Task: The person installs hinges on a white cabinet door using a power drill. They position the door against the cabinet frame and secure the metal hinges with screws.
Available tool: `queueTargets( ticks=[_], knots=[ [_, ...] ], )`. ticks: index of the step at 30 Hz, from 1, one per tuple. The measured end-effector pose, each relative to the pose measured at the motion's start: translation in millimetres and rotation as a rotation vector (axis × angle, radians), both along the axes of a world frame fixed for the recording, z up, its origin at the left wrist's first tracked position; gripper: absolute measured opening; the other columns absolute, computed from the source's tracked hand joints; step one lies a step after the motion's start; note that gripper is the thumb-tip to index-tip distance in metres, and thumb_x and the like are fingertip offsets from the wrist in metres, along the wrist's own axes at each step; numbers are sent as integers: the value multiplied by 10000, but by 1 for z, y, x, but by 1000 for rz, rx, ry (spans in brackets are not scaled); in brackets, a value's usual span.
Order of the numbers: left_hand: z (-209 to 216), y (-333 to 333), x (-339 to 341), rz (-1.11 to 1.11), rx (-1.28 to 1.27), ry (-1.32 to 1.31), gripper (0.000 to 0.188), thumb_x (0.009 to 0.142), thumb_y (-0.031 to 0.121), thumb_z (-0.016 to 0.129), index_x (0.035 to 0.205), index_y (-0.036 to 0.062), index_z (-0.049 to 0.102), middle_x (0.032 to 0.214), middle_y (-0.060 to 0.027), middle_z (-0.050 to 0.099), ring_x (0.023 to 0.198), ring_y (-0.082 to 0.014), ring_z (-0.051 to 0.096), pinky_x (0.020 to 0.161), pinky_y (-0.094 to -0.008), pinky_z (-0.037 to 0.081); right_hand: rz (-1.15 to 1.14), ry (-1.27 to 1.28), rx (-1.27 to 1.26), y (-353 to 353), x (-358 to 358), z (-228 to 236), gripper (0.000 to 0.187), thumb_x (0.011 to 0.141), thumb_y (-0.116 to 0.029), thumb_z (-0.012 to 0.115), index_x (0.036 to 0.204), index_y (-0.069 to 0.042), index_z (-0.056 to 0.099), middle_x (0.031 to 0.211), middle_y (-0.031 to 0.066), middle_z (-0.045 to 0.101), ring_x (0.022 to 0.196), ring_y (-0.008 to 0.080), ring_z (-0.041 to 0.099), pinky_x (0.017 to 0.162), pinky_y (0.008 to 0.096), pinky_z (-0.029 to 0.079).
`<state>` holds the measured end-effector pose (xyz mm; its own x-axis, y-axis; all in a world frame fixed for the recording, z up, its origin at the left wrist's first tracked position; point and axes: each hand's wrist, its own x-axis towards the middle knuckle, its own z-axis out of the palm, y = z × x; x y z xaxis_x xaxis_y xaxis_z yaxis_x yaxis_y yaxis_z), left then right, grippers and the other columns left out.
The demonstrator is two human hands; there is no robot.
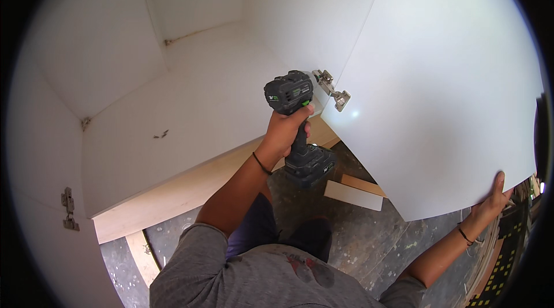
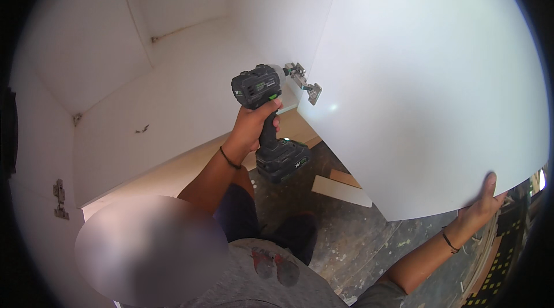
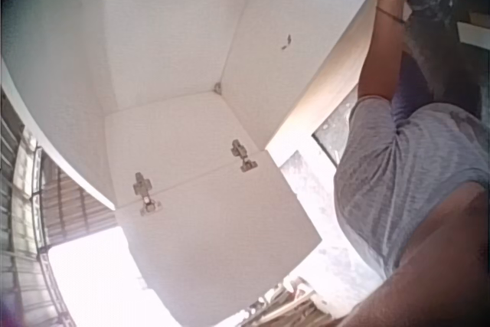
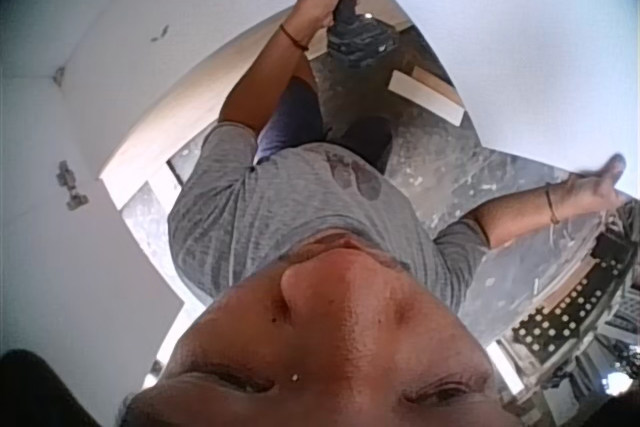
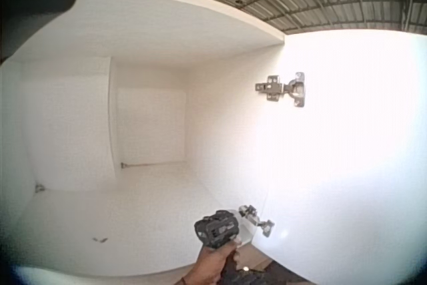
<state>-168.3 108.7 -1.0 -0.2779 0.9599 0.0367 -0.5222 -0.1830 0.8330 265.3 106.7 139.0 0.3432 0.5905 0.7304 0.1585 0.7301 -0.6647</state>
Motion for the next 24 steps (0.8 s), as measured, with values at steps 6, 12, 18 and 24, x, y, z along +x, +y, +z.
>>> queueTargets(
  ticks=[6, 12, 18, 24],
  knots=[
    [2, 3, 0, 0, 18, 64, 210, 818, 142, 647, 970, 29, 556, 908, -78, 604, 569, -109, 529, 497, -275, 471, 11, 9, 11, 1, 4, -1, 553, 843, -166, 622, 1279, 82, 391, 1181, 166, 521, 1049, 231, 524, 924, 336, 399],
    [8, 6, 1, 28, 17, 24, 235, 814, 131, 647, 995, 21, 546, 934, -88, 609, 569, -108, 531, 490, -275, 471, -70, 13, 64, 2, -12, 2, 555, 831, -170, 635, 1264, 96, 410, 1183, 171, 523, 1049, 229, 519, 940, 333, 377],
    [7, -23, -16, 79, 86, 122, 250, 816, 101, 633, 1031, 15, 539, 930, -98, 612, 557, -109, 542, 496, -262, 480, -136, 36, 53, 2, -16, 4, 551, 834, -165, 633, 1258, 108, 412, 1183, 168, 526, 1054, 226, 518, 950, 326, 367],
    [31, -59, -47, 157, 112, 111, 254, 821, 111, 616, 1039, 9, 534, 951, -110, 605, 586, -114, 543, 515, -272, 495, -183, 22, 86, 0, -24, 7, 509, 842, -159, 624, 1232, 110, 439, 1163, 168, 536, 1037, 211, 527, 932, 316, 382]
  ],
)
